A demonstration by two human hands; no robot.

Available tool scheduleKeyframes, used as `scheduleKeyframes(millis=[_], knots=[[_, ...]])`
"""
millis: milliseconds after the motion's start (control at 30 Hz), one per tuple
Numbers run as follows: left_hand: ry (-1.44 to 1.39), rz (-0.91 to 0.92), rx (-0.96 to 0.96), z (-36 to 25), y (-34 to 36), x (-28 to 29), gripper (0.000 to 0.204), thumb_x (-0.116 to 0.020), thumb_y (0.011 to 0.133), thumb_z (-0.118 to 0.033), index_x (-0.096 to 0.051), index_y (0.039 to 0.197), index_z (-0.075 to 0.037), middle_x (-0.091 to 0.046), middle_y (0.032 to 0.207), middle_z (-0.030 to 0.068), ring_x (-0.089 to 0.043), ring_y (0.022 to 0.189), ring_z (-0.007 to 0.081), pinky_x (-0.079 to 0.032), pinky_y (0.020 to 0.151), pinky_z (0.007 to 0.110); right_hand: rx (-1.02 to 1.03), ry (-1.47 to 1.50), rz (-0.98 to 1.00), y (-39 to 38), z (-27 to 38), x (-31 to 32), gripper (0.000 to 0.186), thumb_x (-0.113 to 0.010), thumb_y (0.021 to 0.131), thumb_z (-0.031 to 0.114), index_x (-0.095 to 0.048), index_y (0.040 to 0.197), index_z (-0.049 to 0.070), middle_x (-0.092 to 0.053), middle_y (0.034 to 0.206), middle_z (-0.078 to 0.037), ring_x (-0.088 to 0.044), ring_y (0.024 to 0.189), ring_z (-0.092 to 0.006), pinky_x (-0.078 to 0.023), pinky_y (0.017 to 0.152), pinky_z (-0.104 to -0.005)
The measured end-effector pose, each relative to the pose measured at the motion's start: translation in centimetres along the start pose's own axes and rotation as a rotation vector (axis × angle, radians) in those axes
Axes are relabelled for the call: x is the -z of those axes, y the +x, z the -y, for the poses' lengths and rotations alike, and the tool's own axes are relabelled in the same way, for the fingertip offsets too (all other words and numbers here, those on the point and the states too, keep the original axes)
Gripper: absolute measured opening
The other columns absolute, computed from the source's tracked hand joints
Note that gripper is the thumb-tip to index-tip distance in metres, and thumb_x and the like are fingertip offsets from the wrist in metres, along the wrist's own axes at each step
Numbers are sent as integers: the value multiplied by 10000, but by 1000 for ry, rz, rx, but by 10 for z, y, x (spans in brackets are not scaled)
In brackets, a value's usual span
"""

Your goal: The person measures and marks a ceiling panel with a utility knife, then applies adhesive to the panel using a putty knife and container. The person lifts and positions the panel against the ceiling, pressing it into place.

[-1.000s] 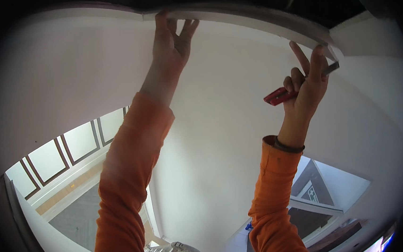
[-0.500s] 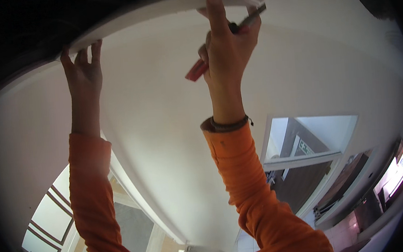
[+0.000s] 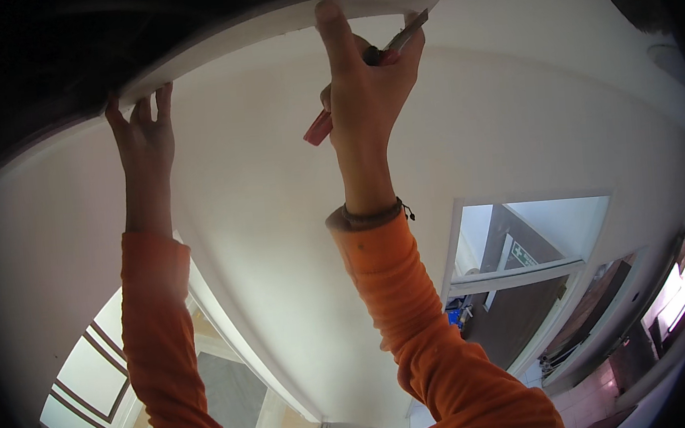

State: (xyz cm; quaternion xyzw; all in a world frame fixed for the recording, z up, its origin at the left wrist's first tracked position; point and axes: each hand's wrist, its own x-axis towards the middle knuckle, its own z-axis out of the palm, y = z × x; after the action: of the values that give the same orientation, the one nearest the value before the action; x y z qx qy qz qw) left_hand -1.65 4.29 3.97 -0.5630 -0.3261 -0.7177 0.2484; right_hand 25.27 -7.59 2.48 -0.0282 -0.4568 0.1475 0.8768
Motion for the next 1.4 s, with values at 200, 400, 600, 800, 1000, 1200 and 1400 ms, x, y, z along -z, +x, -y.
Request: scheduleKeyframes(millis=[200, 400, 600, 800, 1000, 1200, 1400], knots=[[-1241, -41, 430, -16, 4, -3, 688, -666, 1060, -314, -325, 1528, 57, -339, 1642, 233, -411, 1481, 286, -430, 1263, 399, 113, -2, 7, 8, -7, 0, 1219, -958, 803, 321, -128, 1607, -66, -641, 1289, -247, -740, 957, -252, -501, 570, -246], [-744, 107, 37, 35, 13, 1, 677, -673, 1051, -163, -234, 1560, -77, -310, 1655, 235, -384, 1499, 304, -444, 1253, 436, 83, 57, -54, 7, -11, -9, 1248, -971, 786, 297, -119, 1616, -81, -615, 1320, -249, -744, 1054, -282, -525, 655, -261], [-1240, 58, 414, 6, 18, 14, 787, -729, 1022, -167, -168, 1566, -77, -376, 1630, 250, -371, 1519, 300, -442, 1242, 423, 182, 54, -108, 11, -19, -14, 1299, -966, 770, 303, -85, 1646, -78, -746, 1019, -190, -603, 594, -147, -405, 443, -250], [-550, 87, 241, -18, -6, 15, 913, -792, 966, -132, -127, 1589, -66, -374, 1599, 249, -446, 1472, 330, -447, 1234, 466, 241, 73, -151, 15, -28, -13, 1319, -982, 736, 197, -83, 1668, -55, -777, 965, -165, -553, 465, -84, -367, 379, -234], [-817, 122, 205, 79, 33, 17, 970, -821, 914, -196, -181, 1636, -96, -336, 1514, 274, -422, 1438, 380, -465, 1221, 517, 172, 233, -215, 10, -37, -40, 1331, -1013, 682, 187, -160, 1679, -36, -682, 1024, -116, -513, 597, -42, -403, 515, -196], [-1551, 13, 807, 43, 41, 25, 976, -805, 945, -359, -195, 1658, -94, -323, 1566, 256, -470, 1409, 413, -468, 1214, 545, 149, 204, -219, 8, -44, -45, 1231, -1009, 687, 254, -296, 1637, -70, -701, 1052, -125, -534, 614, -62, -395, 509, -211], [-1470, 105, 800, -1, 22, 50, 1150, -801, 849, -570, -131, 1671, -124, -271, 1663, 254, -498, 1425, 425, -501, 1176, 529, 184, 224, -241, 5, -43, -56, 1205, -1003, 684, 279, -327, 1604, -106, -735, 993, -123, -536, 632, -84, -436, 534, -236]])
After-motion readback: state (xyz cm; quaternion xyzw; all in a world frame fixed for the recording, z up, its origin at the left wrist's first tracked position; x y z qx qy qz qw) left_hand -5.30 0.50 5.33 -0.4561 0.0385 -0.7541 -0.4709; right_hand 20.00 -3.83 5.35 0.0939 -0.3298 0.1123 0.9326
